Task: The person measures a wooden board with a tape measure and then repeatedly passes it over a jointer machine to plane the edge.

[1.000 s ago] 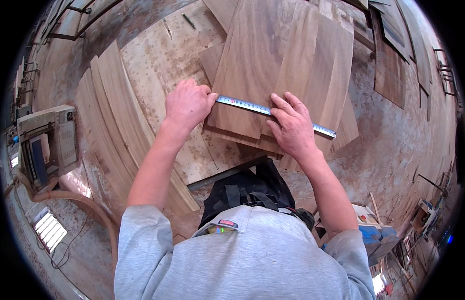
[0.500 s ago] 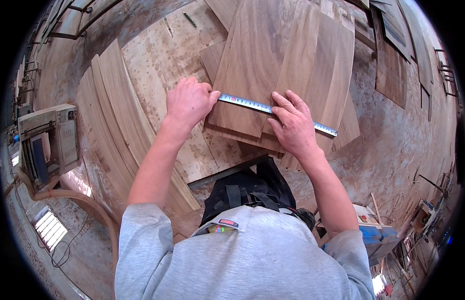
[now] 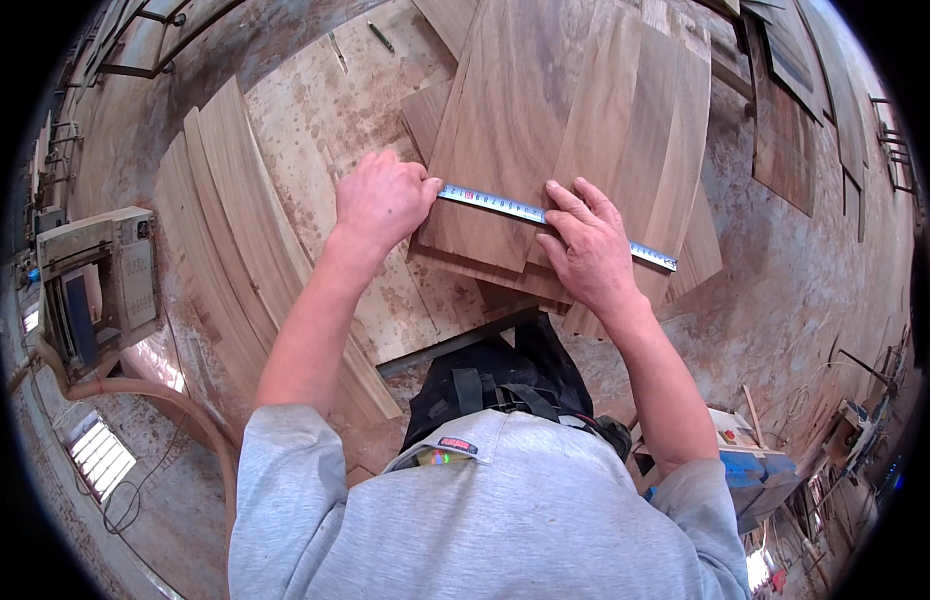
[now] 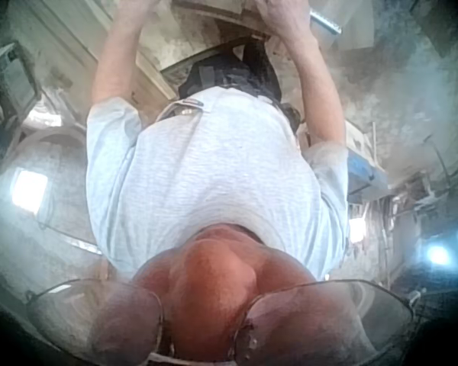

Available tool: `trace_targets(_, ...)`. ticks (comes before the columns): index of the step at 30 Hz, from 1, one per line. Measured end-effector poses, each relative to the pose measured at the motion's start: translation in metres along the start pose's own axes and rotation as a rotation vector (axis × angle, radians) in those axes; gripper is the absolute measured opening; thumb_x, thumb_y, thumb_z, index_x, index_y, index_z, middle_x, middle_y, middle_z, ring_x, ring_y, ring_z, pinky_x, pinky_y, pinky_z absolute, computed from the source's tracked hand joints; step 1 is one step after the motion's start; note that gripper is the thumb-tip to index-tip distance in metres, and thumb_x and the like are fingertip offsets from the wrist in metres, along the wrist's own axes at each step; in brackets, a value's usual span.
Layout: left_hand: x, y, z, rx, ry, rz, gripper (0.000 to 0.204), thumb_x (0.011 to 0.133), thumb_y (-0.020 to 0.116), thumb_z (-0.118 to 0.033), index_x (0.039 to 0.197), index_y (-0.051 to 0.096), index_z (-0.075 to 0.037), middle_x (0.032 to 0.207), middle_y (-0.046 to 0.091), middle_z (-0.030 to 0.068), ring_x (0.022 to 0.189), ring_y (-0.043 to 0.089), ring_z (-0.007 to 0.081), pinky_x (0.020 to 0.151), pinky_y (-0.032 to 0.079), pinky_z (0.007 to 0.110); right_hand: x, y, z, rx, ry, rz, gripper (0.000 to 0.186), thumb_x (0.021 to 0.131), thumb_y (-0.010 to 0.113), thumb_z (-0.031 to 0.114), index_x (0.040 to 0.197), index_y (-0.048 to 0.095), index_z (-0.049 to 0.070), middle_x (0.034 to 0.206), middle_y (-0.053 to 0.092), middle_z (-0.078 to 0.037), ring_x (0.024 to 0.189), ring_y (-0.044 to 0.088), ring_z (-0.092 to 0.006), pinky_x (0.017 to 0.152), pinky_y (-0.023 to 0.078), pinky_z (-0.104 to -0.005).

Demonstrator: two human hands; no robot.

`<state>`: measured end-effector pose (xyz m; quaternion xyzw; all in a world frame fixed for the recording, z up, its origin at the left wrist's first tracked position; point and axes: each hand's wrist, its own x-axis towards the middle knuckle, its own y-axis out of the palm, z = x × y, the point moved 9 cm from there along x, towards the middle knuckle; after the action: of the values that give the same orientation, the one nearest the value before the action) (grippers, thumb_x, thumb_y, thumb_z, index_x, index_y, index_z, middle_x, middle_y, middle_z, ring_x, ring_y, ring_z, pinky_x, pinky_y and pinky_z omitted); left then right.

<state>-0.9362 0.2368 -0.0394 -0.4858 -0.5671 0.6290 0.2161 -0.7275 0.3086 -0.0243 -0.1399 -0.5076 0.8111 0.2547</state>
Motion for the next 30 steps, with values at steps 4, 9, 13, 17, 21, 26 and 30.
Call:
trace_targets(4,0.0002,0.0002,0.0001,0.001,-0.001,0.0,0.031,0.089,0.055,-0.039,0.088,0.074,-0.014,0.088,0.063,0.0118,0.096,0.06,0.0266,0.077,0.052,0.042,0.0,0.0001,-0.0001,-0.001,-0.001,-0.001,0.022,0.078,0.07,0.02,0.095,0.068,0.006,0.132,0.056,-0.005,0.126,0.045,-0.0319,0.105,0.036,-0.0441)
trace_targets(9,0.0005,0.0003,-0.0004,0.007,0.0,0.017,0.031,0.089,0.054,-0.038,0.088,0.074,-0.014,0.09,0.063,0.0117,0.098,0.059,0.0263,0.079,0.052,0.042,0.0001,0.0002,0.0,-0.004,-0.005,0.004,0.023,0.078,0.07,0.02,0.096,0.068,0.006,0.132,0.057,-0.006,0.126,0.045,-0.0322,0.105,0.036,-0.0441)
trace_targets(13,0.0005,-0.0001,-0.0008,0.009,0.001,0.032,0.031,0.089,0.054,-0.038,0.089,0.073,-0.014,0.091,0.064,0.0116,0.099,0.059,0.0263,0.08,0.052,0.042,0.0007,-0.0001,0.0005,0.001,-0.004,0.01,0.023,0.078,0.07,0.02,0.097,0.068,0.006,0.132,0.057,-0.006,0.126,0.045,-0.0325,0.105,0.036,-0.0441)
trace_targets(17,0.0003,0.0002,0.0005,0.01,-0.006,0.038,0.031,0.089,0.054,-0.039,0.09,0.074,-0.014,0.091,0.063,0.0118,0.099,0.059,0.0264,0.08,0.052,0.042,0.001,-0.0005,0.0016,-0.002,-0.006,0.01,0.023,0.078,0.07,0.019,0.097,0.068,0.006,0.132,0.057,-0.006,0.126,0.045,-0.0327,0.105,0.036,-0.0444)
trace_targets(21,-0.001,-0.0012,0.0002,-0.003,-0.01,0.037,0.032,0.089,0.055,-0.039,0.09,0.074,-0.014,0.091,0.063,0.0123,0.099,0.059,0.0267,0.081,0.052,0.042,0.0003,0.0005,0.0003,0.014,-0.012,-0.01,0.022,0.078,0.07,0.019,0.096,0.068,0.006,0.131,0.057,-0.006,0.126,0.045,-0.0328,0.105,0.037,-0.0446)
trace_targets(26,-0.0009,-0.0007,0.0002,-0.006,0.004,0.01,0.032,0.088,0.057,-0.039,0.087,0.074,-0.012,0.092,0.063,0.0129,0.098,0.06,0.0278,0.079,0.053,0.043,0.0003,0.0016,0.0002,0.015,-0.012,-0.021,0.022,0.077,0.071,0.018,0.096,0.068,0.007,0.13,0.058,-0.006,0.125,0.046,-0.0331,0.104,0.038,-0.0447)
trace_targets(30,-0.0022,-0.0018,0.001,-0.009,0.001,-0.014,0.03,0.088,0.058,-0.038,0.087,0.074,-0.012,0.09,0.062,0.0122,0.097,0.059,0.0275,0.079,0.052,0.043,0.0003,-0.0011,0.002,0.011,-0.017,-0.031,0.022,0.077,0.071,0.018,0.095,0.068,0.007,0.129,0.058,-0.006,0.125,0.046,-0.0333,0.104,0.038,-0.0447)
